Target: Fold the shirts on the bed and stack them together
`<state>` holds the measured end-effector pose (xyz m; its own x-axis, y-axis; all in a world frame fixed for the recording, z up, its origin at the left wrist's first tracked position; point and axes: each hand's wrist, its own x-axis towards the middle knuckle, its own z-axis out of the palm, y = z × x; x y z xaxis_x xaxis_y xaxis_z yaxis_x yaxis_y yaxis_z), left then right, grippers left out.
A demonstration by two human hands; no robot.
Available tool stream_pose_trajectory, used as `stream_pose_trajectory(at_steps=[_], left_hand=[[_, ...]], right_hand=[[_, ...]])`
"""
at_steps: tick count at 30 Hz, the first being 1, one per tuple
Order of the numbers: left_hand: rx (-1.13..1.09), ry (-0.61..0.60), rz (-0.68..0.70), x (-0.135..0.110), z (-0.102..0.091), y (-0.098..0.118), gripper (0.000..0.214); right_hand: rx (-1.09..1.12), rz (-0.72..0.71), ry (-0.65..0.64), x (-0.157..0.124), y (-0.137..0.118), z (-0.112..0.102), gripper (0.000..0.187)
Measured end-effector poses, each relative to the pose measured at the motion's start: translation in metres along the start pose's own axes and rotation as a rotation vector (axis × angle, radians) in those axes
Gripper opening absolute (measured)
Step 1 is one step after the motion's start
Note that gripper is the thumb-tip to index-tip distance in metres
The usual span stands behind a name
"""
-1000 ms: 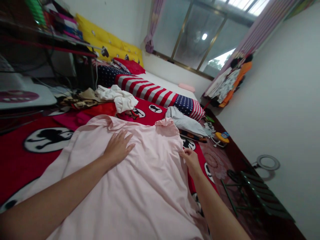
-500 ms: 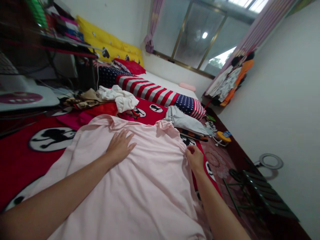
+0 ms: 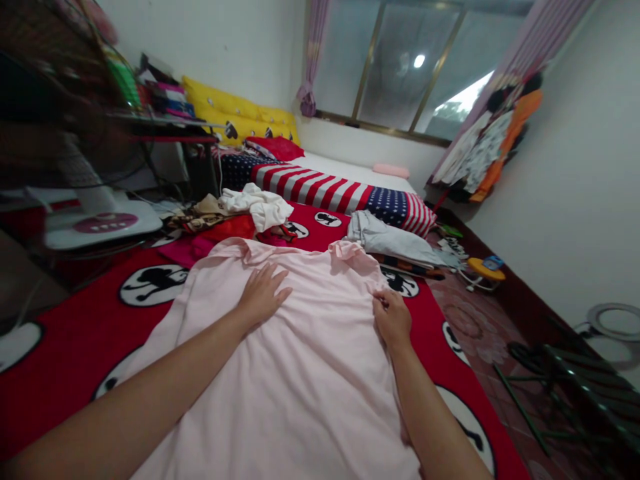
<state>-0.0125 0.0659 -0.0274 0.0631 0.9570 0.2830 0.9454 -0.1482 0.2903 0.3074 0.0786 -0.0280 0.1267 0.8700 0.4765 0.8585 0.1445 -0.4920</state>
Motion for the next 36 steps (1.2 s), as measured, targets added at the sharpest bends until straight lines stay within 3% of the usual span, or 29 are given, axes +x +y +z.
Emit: stream_pose_trajectory(at_steps=[18,30,32,36], left_hand=[[0.031,-0.023,0.008,0.0056,0.0007,-0.0032,0.049],[-0.004,-0.013,0.016,0.0049,-0.0012,-0.0030,0.048],[-0.053,0.000,0.013,0.0052,-0.0006,-0.0027,0.046],[-0.431,0.079,-0.072,0.0097,0.0000,-0.0044,0.042]], right_hand=[[-0.003,-0.013,0.084,0.0031,0.0031,0.0055,0.025],[-0.043,0.024,0.052,0.0026,-0.0018,0.0023,0.026],[-0.027,0.029,0.060,0.0030,-0.0011,0.0025,0.027],[0.029,0.041,0.062,0.0014,0.0027,0.0036,0.027]])
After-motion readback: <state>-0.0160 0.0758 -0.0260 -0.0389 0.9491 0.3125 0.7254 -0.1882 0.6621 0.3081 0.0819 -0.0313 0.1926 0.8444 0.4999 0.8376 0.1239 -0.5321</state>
